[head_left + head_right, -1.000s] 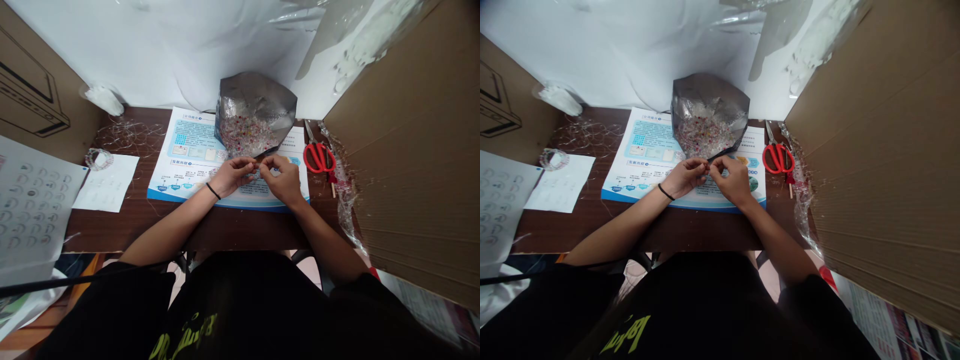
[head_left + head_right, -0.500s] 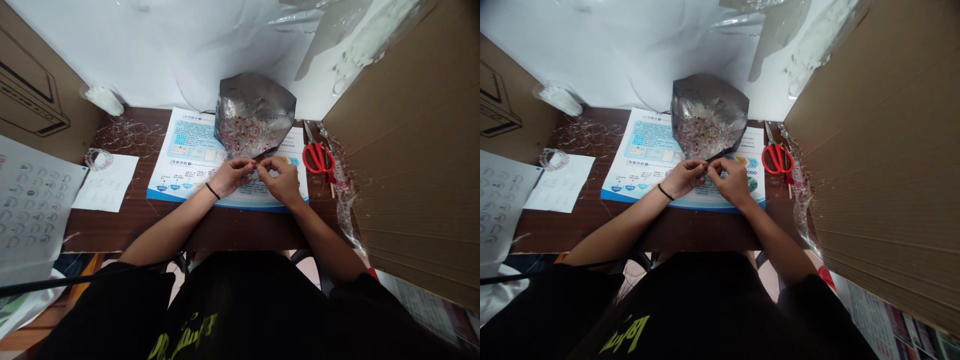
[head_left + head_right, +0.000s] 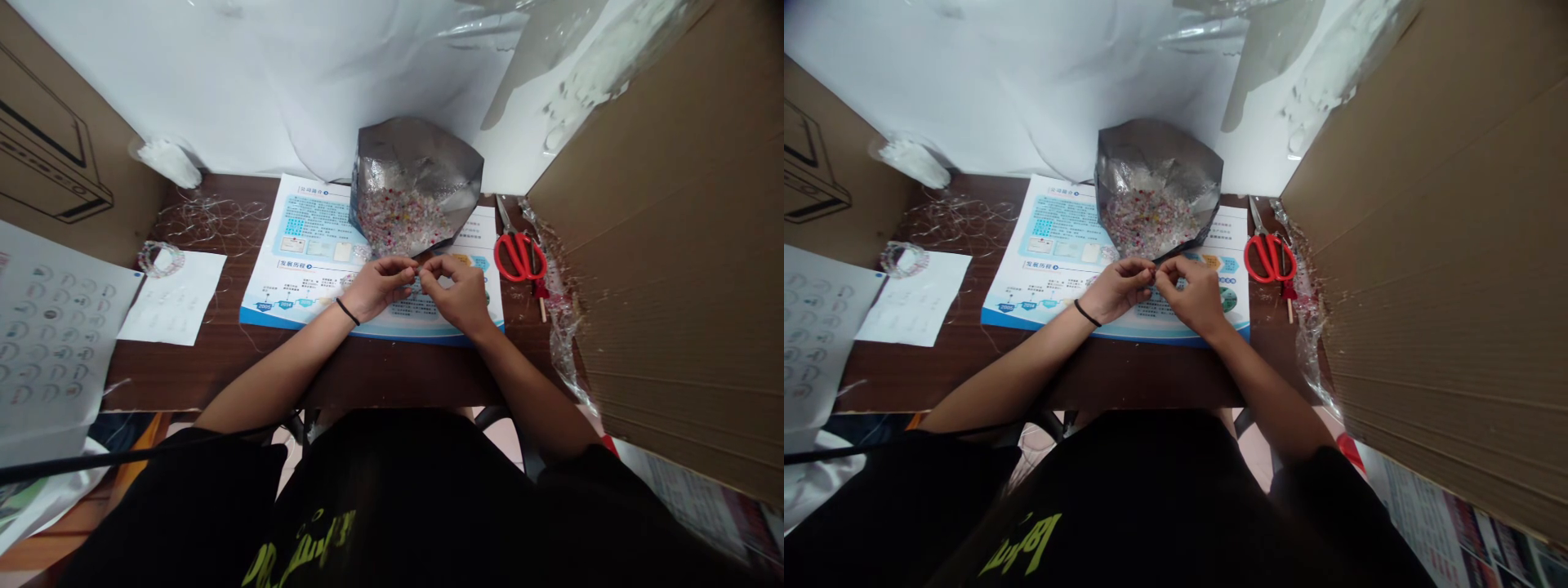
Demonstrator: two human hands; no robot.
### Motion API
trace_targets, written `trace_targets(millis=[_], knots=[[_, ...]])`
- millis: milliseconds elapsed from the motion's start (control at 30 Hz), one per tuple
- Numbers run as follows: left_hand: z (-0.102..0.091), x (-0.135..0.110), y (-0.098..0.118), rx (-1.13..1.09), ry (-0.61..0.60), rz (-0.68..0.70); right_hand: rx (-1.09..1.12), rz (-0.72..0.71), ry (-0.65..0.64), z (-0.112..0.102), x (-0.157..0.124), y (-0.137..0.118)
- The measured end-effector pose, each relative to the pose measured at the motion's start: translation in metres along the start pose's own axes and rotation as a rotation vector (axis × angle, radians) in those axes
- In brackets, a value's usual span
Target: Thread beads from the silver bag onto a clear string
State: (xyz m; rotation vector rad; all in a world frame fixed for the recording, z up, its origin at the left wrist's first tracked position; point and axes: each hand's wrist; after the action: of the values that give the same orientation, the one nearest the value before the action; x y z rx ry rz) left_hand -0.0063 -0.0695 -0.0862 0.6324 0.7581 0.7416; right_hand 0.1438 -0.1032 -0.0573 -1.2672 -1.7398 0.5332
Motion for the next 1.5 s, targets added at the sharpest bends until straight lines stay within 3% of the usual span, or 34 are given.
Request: trace_targets(millis=[567, 867, 1100, 1333, 1500], knots=[[0.002, -0.001, 0.001, -0.023, 0.011, 0.016, -0.273, -0.256, 0.068, 0.006, -0.001, 0.007], [0.001, -0.003, 0.003, 0.019, 0.002, -0.02, -0.381, -0.391, 0.003, 0.003, 0.0, 0.01], [0.002, -0.005, 0.006, 0.015, 0.029, -0.038, -0.358, -0.37, 0.015, 0.004, 0.0, 0.013], [0.007, -0.007, -0.001, 0.158, 0.073, 0.135, -0.299, -0.386, 0.034, 0.005, 0.001, 0.012], [0.01, -0.014, 0.006, 0.228, 0.034, 0.208, -0.333, -0.379, 0.031, 0.002, 0.002, 0.01]])
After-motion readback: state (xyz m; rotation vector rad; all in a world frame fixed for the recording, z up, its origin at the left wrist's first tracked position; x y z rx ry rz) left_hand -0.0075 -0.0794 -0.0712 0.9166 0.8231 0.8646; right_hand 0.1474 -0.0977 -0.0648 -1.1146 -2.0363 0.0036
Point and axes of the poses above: each hand's wrist, its own x-axis towards the middle knuckle, its own z-axis out of the palm, y = z × x, and after that the axes turned 5 degrees about -z, right-handed
